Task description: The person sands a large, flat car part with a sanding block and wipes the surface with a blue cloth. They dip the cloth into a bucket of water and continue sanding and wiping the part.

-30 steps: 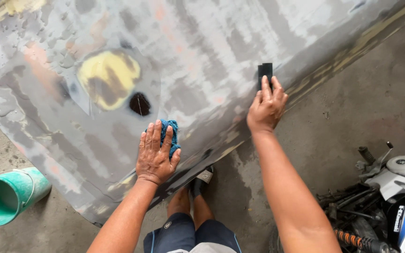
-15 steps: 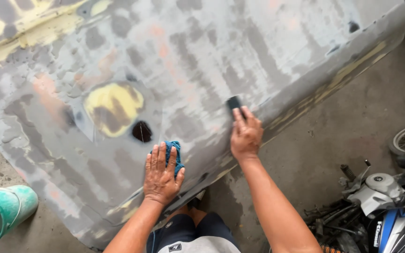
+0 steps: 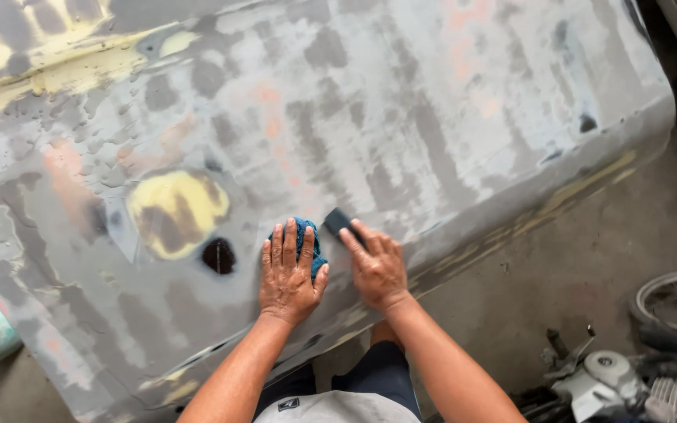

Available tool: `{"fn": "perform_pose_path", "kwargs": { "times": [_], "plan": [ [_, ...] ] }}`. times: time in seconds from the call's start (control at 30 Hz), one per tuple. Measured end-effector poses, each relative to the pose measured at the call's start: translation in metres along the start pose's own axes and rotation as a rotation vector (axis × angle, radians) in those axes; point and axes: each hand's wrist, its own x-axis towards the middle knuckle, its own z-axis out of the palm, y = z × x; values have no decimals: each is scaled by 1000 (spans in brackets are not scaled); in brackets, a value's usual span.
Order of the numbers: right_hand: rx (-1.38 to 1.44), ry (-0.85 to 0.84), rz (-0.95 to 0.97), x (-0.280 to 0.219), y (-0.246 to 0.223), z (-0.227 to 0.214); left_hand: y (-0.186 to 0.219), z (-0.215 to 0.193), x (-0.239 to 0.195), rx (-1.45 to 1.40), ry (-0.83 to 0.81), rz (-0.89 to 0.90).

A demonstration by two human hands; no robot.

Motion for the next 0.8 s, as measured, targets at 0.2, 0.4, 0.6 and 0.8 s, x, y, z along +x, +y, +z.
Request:
{"fn": "perform_pose_path", "kwargs": {
  "times": [0.2, 0.4, 0.6, 0.8],
  "plan": [
    [-171, 71, 221, 38, 148, -25, 68, 38, 68, 21, 26, -71],
    [-159, 133, 299, 58, 261, -59, 183, 96, 158, -10, -117, 27],
    [-117, 152, 241, 55, 267, -55, 176, 103, 139, 9, -110, 90],
    [-90, 67, 229, 55, 246, -30, 23, 42, 43, 230, 59, -452]
  ]
}}
